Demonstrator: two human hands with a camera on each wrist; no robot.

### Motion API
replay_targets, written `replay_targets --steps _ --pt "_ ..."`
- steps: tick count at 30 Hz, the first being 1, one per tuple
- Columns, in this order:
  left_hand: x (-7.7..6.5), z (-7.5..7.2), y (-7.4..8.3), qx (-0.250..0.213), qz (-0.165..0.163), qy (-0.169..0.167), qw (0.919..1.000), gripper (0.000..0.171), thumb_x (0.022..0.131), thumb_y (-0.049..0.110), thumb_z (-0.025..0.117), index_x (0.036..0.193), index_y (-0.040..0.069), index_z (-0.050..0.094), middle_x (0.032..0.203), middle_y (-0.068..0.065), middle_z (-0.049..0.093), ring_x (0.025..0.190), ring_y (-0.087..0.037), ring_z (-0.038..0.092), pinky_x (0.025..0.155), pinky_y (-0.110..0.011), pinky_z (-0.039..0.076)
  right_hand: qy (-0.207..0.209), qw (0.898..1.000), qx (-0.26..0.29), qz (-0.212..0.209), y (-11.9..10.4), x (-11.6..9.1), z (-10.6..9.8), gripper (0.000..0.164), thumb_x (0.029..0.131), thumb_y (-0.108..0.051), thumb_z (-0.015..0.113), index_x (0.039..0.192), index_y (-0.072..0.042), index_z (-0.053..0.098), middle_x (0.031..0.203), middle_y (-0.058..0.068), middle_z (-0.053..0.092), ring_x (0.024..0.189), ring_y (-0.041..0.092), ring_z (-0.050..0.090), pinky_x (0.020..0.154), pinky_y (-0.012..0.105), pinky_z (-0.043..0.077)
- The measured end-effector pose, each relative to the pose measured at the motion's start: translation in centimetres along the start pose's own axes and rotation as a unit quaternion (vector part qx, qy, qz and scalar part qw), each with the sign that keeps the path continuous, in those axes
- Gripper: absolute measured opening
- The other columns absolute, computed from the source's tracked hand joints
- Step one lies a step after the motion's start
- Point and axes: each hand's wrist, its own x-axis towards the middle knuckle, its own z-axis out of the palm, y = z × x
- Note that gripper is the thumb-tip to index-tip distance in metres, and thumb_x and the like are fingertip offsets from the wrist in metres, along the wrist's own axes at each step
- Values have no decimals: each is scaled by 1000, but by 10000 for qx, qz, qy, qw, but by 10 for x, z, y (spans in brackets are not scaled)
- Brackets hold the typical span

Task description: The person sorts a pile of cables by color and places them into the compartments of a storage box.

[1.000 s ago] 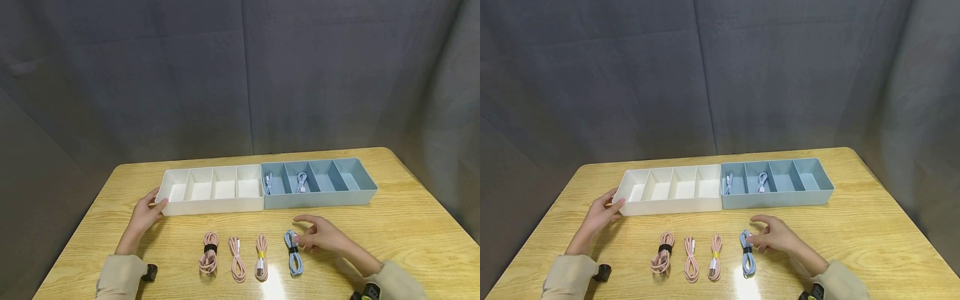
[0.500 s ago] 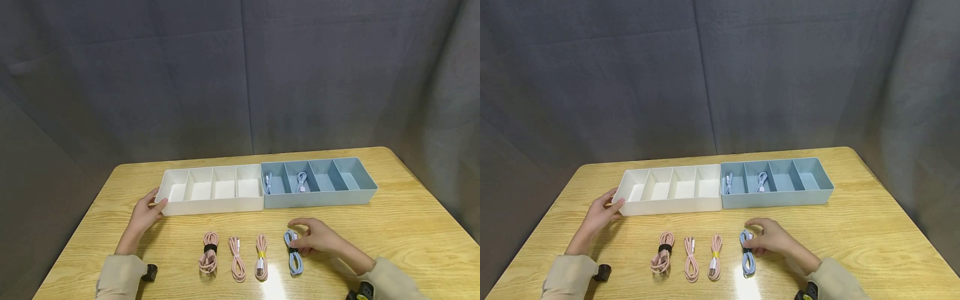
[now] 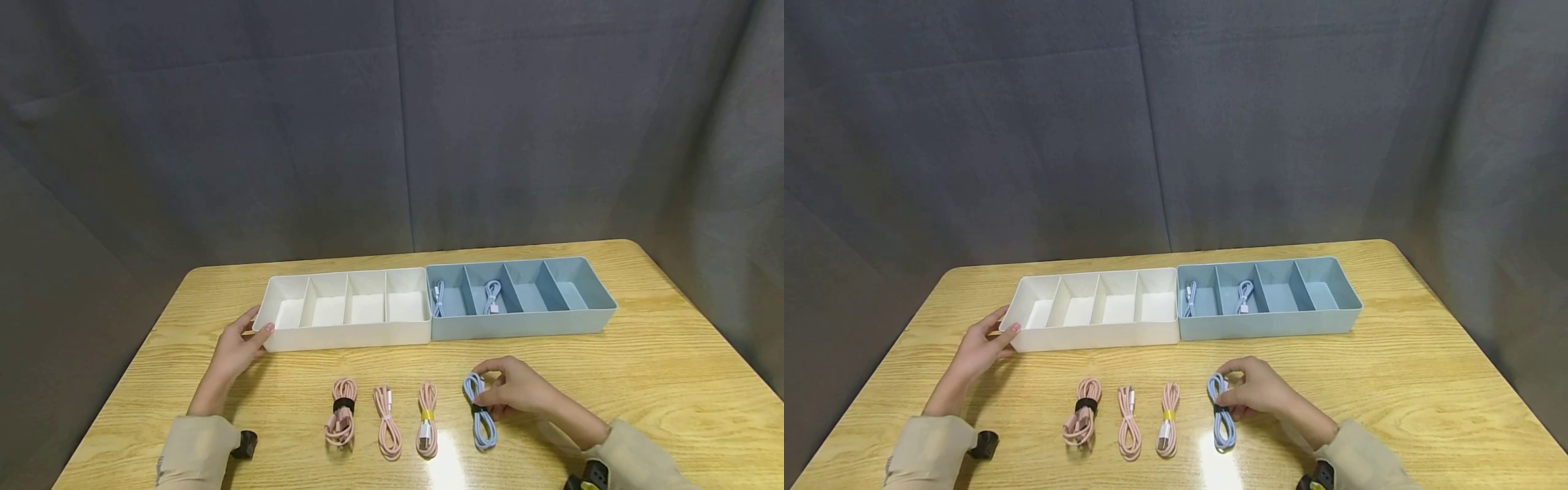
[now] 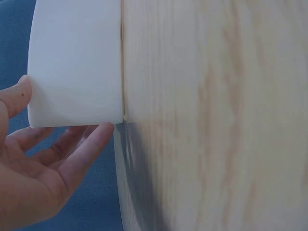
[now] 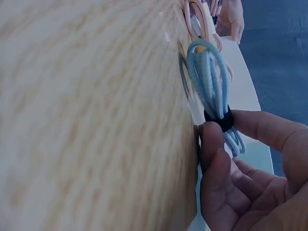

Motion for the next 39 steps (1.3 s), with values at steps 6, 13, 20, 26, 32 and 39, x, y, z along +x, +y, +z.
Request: replay_targets --steps 6,13,20,26,32,39 --pt "0 0 0 8 33 -12 10000 61 95 24 50 141 -4 23 123 -32 41 107 -45 49 74 -36 54 -13 9997 240 48 1 -1 -1 46 76 -3 68 116 14 51 58 12 60 48 15 58 46 30 51" --pt "-1 0 1 13 59 -4 10000 61 95 24 50 142 -4 23 121 -31 42 107 -44 50 73 -37 54 35 9992 352 184 1 -3 -3 48 76 -4 68 117 12 51 58 10 60 49 14 57 48 29 52" --pt "0 0 0 47 36 19 10000 61 95 24 50 142 -3 24 123 -31 42 107 -44 50 73 -37 54 27 9983 553 164 -1 -4 -4 49 77 -3 67 119 14 49 58 9 59 50 14 57 49 30 53" --pt "0 0 1 77 87 42 9999 60 95 23 50 141 -4 24 122 -32 42 106 -45 50 73 -38 54 33 9988 479 27 -3 -6 -7 50 78 -4 66 121 15 47 59 11 60 52 16 58 50 32 53" --pt "0 0 1 53 65 38 10000 59 95 22 50 141 -3 24 122 -31 43 107 -45 50 74 -38 54 66 9985 535 -54 -4 -7 -12 52 80 -4 65 123 15 44 60 10 59 53 16 57 52 34 53" --pt "0 0 0 22 43 7 10000 60 95 23 50 141 -4 24 122 -31 42 107 -44 50 73 -38 54 200 9987 464 -100 -9 -10 -20 53 80 -5 65 123 16 43 62 11 61 55 16 58 52 32 51"
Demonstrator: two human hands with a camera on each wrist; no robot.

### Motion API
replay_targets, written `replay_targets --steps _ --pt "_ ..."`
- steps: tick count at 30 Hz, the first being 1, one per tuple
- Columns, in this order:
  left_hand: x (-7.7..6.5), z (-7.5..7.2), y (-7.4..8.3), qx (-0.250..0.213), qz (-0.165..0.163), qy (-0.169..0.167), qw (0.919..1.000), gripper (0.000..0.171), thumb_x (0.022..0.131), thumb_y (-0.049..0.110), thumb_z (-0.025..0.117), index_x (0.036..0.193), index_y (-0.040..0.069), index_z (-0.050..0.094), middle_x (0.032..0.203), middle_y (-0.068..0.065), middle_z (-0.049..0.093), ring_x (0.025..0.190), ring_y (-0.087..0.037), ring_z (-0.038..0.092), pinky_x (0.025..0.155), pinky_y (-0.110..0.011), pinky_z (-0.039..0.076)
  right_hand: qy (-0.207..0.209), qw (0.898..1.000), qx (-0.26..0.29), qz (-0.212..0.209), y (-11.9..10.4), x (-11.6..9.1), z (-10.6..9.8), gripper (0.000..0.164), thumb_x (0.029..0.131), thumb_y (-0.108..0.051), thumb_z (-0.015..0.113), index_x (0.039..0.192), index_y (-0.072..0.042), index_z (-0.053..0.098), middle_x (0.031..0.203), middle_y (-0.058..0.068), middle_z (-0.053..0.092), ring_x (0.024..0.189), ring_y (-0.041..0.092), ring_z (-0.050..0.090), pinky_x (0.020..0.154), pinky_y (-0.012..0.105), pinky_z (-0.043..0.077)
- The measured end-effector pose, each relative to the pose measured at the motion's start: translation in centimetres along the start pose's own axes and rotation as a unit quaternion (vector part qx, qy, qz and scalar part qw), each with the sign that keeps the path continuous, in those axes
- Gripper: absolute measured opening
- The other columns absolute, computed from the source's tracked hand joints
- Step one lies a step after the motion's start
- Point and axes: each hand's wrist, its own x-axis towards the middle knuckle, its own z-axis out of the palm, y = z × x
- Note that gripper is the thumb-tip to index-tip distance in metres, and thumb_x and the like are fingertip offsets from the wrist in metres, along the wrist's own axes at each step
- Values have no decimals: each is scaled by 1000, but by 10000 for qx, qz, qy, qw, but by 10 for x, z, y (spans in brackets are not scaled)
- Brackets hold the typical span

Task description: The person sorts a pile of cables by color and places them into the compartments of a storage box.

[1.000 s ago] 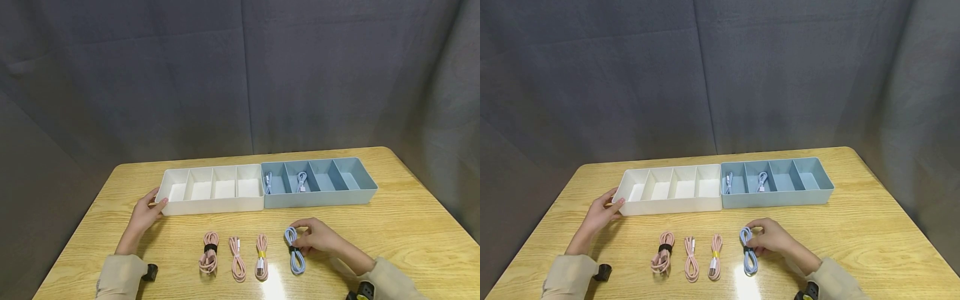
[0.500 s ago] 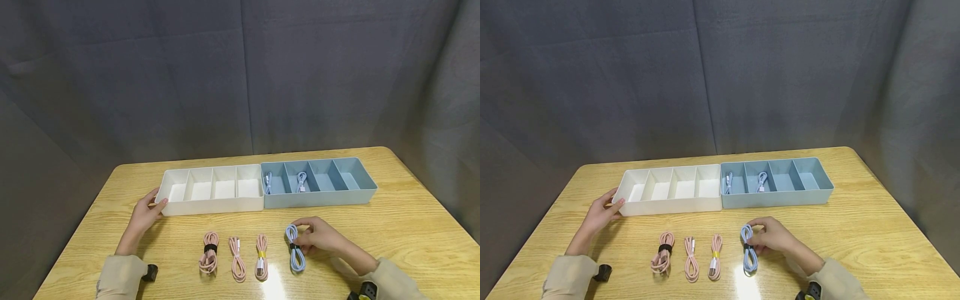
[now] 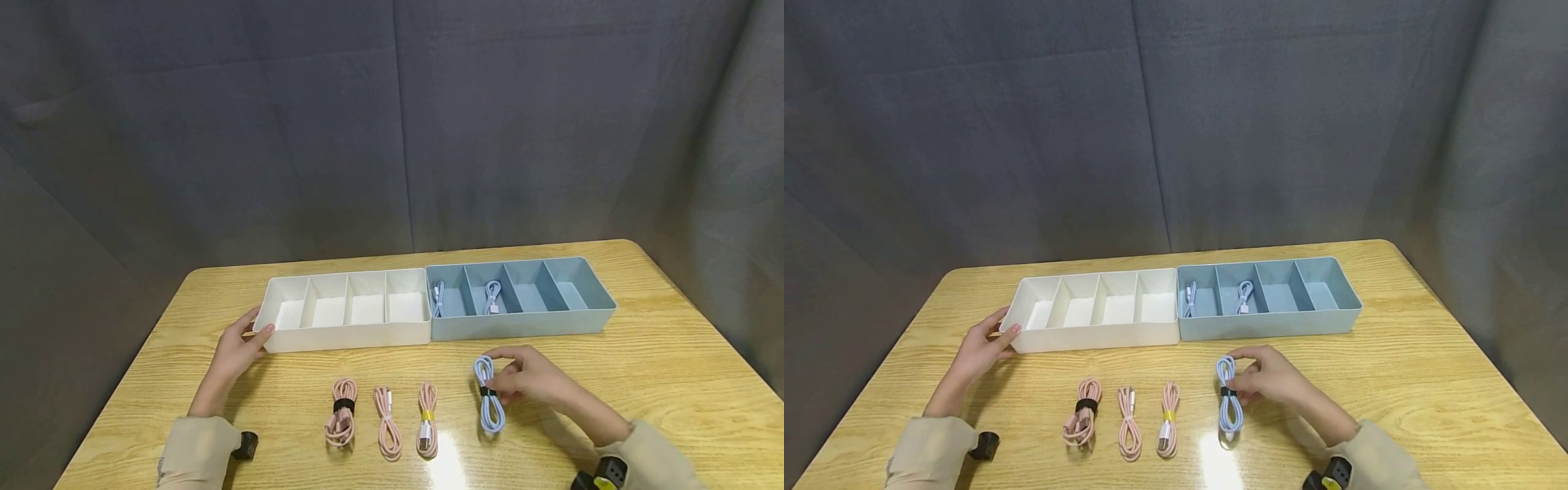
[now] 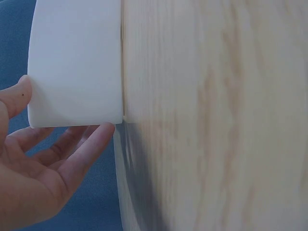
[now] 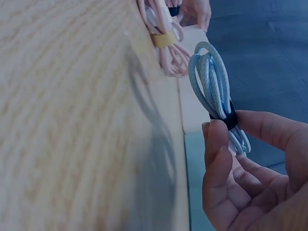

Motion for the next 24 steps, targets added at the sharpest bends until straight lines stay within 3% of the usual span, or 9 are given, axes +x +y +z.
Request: replay_targets --steps 10,16,24 --pt "0 0 1 -13 -162 -46 9999 62 95 26 50 143 -1 21 126 -31 40 110 -44 48 74 -38 53 95 9997 -237 -49 -11 -6 -11 54 81 -8 65 125 15 42 69 18 63 57 19 59 52 32 49" --pt "0 0 2 -21 -183 -53 9998 62 95 26 50 143 -1 21 124 -31 41 109 -44 49 74 -38 53 175 9995 -278 -20 -13 -8 -18 58 81 -8 65 128 15 39 71 15 64 58 23 61 52 32 50" --pt "0 0 1 10 -129 -23 9999 61 95 26 50 142 -2 23 124 -31 41 109 -44 49 74 -37 54 195 9988 -404 -172 -18 -9 -25 50 82 -5 61 124 14 43 70 15 64 59 25 60 50 34 50"
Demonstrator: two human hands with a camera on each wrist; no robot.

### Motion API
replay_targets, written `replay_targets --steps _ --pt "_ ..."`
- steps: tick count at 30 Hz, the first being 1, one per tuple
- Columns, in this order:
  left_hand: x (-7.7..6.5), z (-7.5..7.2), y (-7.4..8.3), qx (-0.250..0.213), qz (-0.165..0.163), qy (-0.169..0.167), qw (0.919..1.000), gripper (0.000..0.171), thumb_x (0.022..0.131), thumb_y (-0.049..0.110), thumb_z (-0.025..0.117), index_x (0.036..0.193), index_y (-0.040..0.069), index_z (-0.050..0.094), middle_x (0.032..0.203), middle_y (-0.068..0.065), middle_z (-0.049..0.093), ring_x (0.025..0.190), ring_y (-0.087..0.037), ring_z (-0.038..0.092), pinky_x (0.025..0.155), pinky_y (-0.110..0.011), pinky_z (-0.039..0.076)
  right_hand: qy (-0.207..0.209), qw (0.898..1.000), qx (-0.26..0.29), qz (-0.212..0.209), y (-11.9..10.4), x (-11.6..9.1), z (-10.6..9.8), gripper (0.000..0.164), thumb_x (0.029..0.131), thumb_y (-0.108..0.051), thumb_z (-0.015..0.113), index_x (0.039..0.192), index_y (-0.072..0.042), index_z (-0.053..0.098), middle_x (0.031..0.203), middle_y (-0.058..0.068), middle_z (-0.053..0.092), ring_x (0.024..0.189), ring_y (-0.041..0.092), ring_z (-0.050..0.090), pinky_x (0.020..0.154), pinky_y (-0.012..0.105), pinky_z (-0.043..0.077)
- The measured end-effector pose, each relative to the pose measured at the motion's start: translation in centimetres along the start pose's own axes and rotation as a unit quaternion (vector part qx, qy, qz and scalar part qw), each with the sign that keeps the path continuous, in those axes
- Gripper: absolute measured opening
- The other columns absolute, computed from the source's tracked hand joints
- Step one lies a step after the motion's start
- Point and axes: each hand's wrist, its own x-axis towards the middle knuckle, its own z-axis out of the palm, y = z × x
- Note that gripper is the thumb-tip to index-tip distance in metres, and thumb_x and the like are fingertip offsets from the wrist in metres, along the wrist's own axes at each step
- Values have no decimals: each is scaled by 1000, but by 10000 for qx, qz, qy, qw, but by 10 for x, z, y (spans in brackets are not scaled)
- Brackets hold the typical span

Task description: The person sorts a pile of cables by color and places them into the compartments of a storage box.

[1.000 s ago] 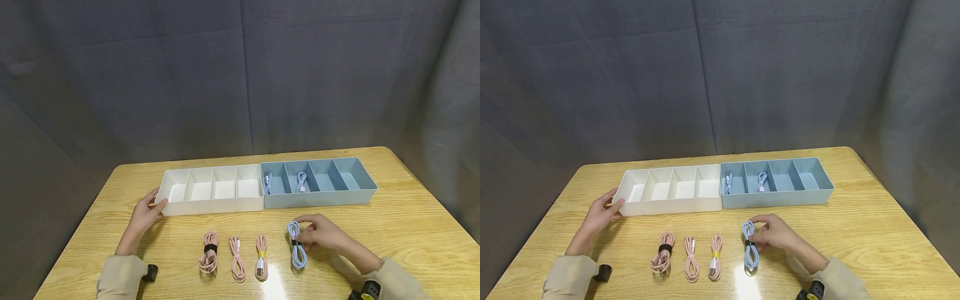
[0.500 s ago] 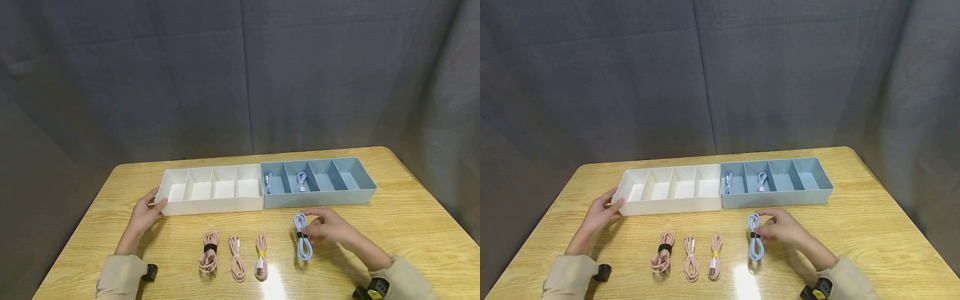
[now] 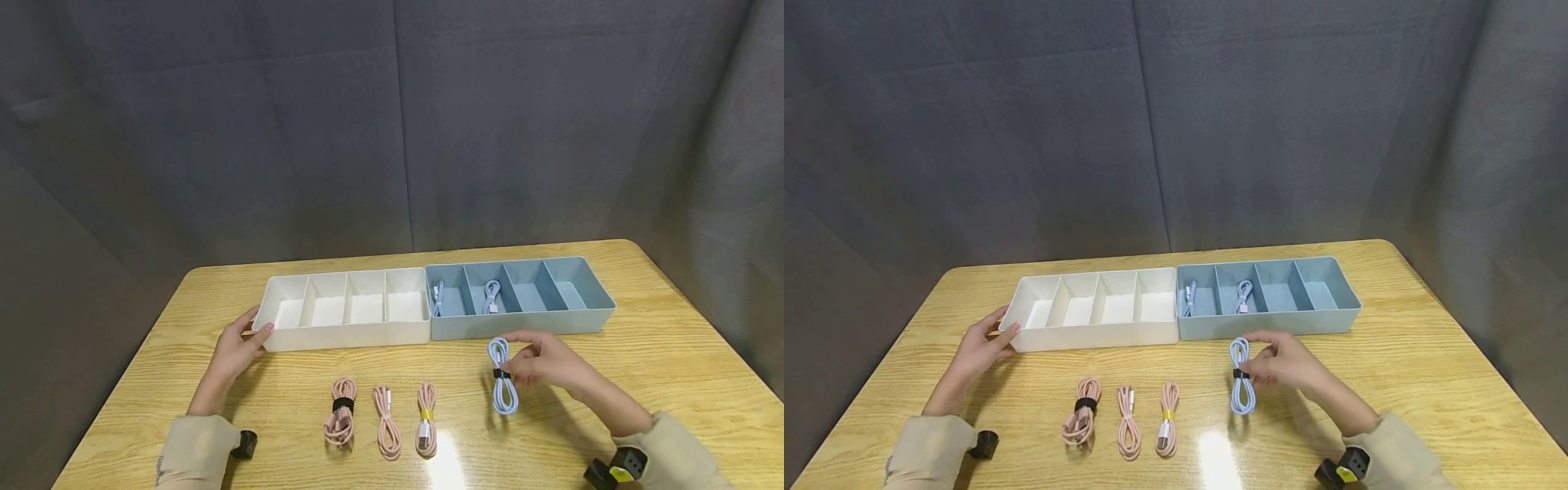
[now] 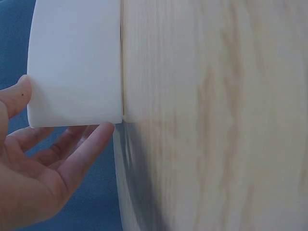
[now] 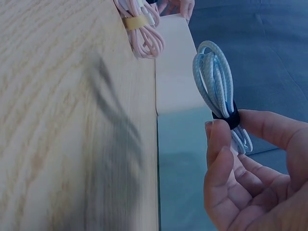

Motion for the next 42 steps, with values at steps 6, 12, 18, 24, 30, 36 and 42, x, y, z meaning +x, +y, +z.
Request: replay_targets --steps 6,12,18,24,30,36,42 --pt "0 0 -1 -15 107 -5 9999 61 95 25 50 142 -3 23 121 -31 43 107 -44 50 73 -36 54 71 10000 -41 -23 -3 1 -7 50 82 -4 59 126 14 41 74 14 65 62 28 61 53 35 50" --pt "0 0 0 18 52 4 10000 61 95 25 50 141 -3 24 122 -31 42 108 -44 50 74 -37 54 87 9999 -70 -90 -5 2 -15 49 83 -4 58 126 13 42 75 15 65 63 27 62 54 35 51" --pt "2 0 -1 31 47 23 10000 60 95 25 50 141 -4 25 121 -30 43 108 -44 50 74 -36 54 247 9997 -82 -12 -7 5 -21 54 84 -7 60 128 14 38 75 11 66 63 26 62 54 33 51" --pt "1 1 -1 39 67 31 10000 60 95 25 50 141 -4 25 121 -31 43 107 -44 50 73 -36 54 437 9988 -183 132 -9 7 -28 54 84 -8 61 129 12 39 76 11 66 63 25 63 55 33 51" --pt "0 0 -1 38 63 23 10000 61 95 25 50 141 -4 24 122 -31 43 107 -44 50 73 -36 54 530 9982 -188 209 -12 10 -33 57 85 -10 62 131 13 36 76 10 66 65 24 63 56 33 51" --pt "1 0 0 47 77 10 10000 59 95 23 50 141 -4 25 123 -31 42 107 -45 49 75 -38 53 581 9976 -179 318 -12 13 -41 57 86 -10 61 131 12 35 73 7 64 67 22 64 59 32 51" --pt "1 1 -1 46 59 9 10000 58 95 23 49 141 -4 25 123 -31 41 108 -45 49 75 -37 53 619 9976 -92 307 -14 17 -50 57 85 -8 59 131 13 34 70 6 64 68 19 64 59 29 51"
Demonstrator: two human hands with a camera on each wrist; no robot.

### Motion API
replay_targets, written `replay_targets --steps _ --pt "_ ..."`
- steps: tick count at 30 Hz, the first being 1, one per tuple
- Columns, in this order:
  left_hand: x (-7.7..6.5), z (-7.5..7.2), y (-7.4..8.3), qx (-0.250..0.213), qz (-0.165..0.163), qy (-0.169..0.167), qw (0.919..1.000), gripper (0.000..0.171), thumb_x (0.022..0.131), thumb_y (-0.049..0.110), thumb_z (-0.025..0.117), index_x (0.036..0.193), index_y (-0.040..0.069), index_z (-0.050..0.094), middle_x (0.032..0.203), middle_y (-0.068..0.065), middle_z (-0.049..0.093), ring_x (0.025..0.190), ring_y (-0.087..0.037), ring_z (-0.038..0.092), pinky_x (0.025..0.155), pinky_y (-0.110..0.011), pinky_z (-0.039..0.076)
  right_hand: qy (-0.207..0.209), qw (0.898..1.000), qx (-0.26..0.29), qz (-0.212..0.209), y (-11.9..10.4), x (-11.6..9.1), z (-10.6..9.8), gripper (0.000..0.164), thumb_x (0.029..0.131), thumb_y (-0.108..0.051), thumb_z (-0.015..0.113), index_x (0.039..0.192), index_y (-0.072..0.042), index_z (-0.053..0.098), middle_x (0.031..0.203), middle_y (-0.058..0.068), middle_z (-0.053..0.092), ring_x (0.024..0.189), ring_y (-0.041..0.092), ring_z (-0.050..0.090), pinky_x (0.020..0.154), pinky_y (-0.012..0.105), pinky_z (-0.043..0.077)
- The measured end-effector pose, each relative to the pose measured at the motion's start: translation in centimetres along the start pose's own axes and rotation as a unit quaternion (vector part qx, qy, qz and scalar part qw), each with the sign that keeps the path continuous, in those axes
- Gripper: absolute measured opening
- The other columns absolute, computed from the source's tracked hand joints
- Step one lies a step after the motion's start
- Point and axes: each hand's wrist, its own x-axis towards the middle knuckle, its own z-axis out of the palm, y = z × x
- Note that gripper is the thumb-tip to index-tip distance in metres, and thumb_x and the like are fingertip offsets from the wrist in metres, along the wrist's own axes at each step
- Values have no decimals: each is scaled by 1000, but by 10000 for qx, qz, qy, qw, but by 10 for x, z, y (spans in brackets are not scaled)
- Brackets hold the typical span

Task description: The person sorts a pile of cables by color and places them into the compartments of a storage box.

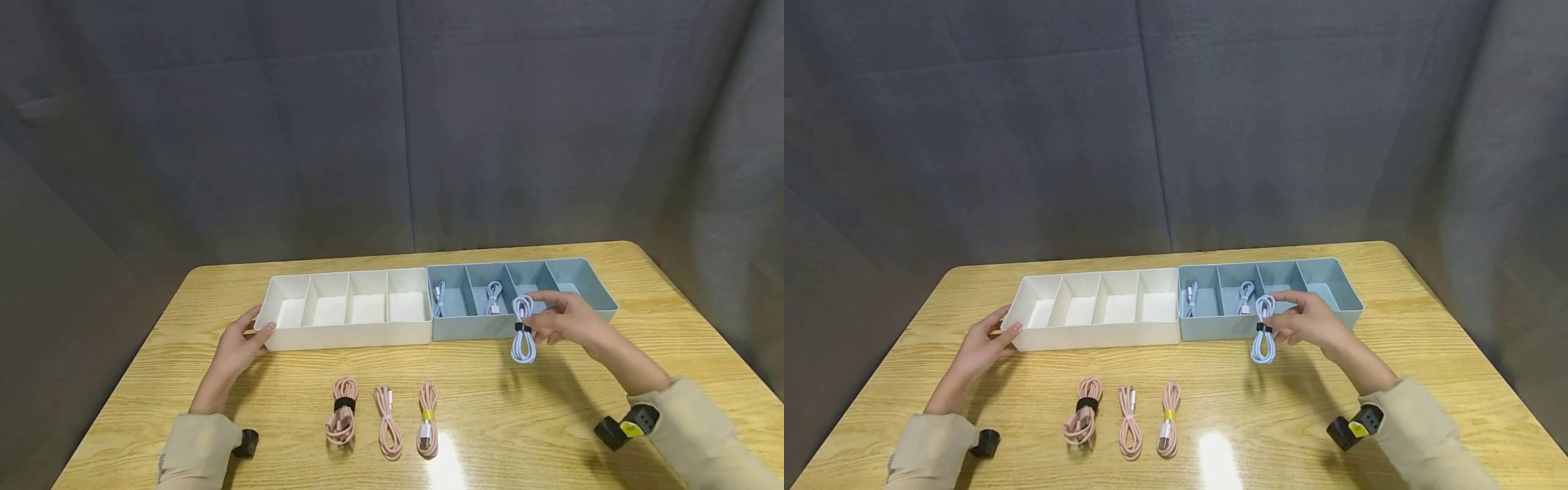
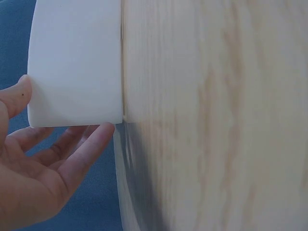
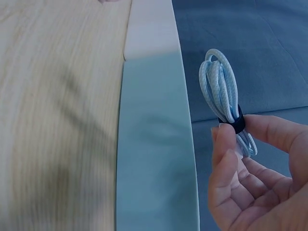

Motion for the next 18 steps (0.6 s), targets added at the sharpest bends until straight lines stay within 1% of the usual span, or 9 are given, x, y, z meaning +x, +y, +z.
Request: replay_targets --steps 8,12,18 --pt "1 0 -1 15 -3 29 10000 59 95 23 50 141 -4 25 122 -30 42 107 -44 50 75 -37 53 121 9998 -60 126 -6 4 -9 60 86 -10 60 134 12 32 66 0 61 69 17 65 62 28 52" --pt "1 -1 -1 -11 -31 13 10000 59 95 24 50 141 -3 25 123 -30 42 108 -44 50 74 -35 54 112 9998 37 132 -8 5 -12 60 86 -10 59 135 13 30 64 0 61 66 14 64 59 27 52" --pt "1 0 -1 -53 -39 11 10000 61 94 26 51 141 -2 25 123 -30 42 108 -44 50 73 -34 54 113 9996 172 217 -8 9 -19 62 87 -8 57 136 13 26 66 0 63 65 11 63 57 25 51"
